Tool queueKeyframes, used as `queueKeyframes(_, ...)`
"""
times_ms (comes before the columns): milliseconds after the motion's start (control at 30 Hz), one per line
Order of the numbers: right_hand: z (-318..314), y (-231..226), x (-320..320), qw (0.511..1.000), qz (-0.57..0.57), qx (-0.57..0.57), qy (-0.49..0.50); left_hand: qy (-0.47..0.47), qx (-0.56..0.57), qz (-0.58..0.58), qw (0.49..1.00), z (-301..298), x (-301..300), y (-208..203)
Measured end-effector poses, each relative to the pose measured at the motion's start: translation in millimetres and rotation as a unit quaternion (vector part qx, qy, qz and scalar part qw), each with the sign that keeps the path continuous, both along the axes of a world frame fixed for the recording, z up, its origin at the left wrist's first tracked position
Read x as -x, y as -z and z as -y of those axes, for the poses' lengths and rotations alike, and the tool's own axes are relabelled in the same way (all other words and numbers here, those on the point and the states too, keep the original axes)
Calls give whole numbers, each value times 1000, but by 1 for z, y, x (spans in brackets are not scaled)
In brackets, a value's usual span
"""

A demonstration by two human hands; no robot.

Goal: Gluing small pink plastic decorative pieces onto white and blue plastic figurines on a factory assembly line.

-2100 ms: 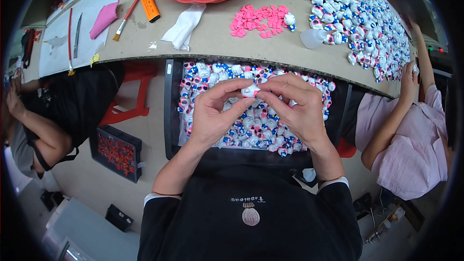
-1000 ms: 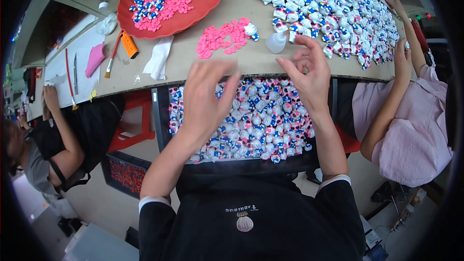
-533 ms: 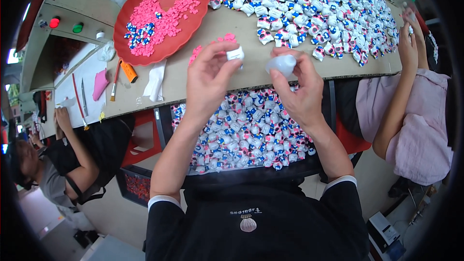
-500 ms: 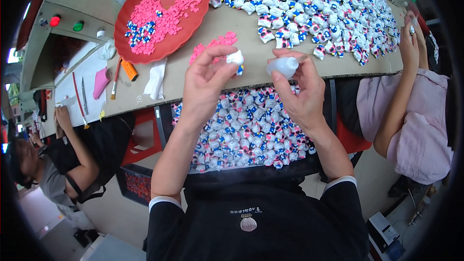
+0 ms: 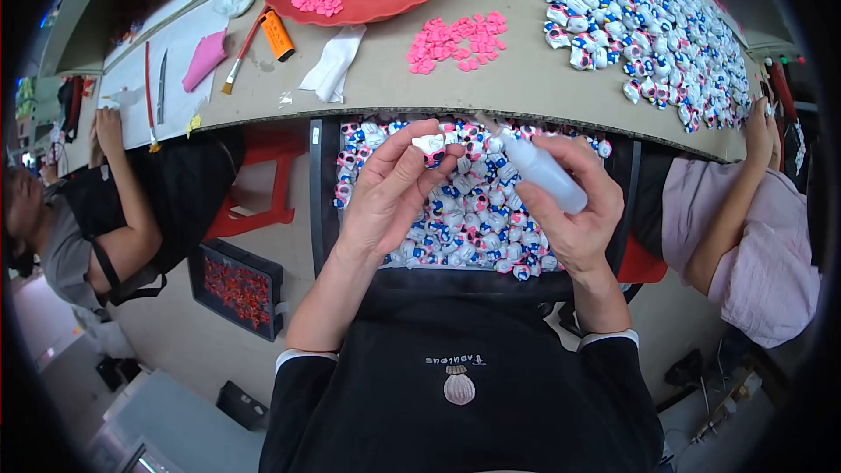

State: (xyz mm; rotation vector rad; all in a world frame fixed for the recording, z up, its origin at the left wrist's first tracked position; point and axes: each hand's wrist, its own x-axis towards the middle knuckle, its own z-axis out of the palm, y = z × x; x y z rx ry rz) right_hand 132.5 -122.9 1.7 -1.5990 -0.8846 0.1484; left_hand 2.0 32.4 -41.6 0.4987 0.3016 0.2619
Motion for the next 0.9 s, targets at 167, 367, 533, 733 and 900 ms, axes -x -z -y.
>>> queueKeyframes(167,-1,-6,6,994,89,60,-30,-49,-112,-38,992,1,4,2)
queueKeyframes(367,-3,-4,9,993,80,79,-42,-75,-144,-62,985,9,3,3)
queueKeyframes(533,-5,-5,8,993,81,82,-42,-78,-134,-63,986,8,0,1)
queueKeyframes(733,-7,-2,8,993,82,74,-45,-74,-134,-57,987,8,0,3)
queueKeyframes(900,-5,-4,9,992,77,87,-41,-81,-125,-53,988,9,1,1)
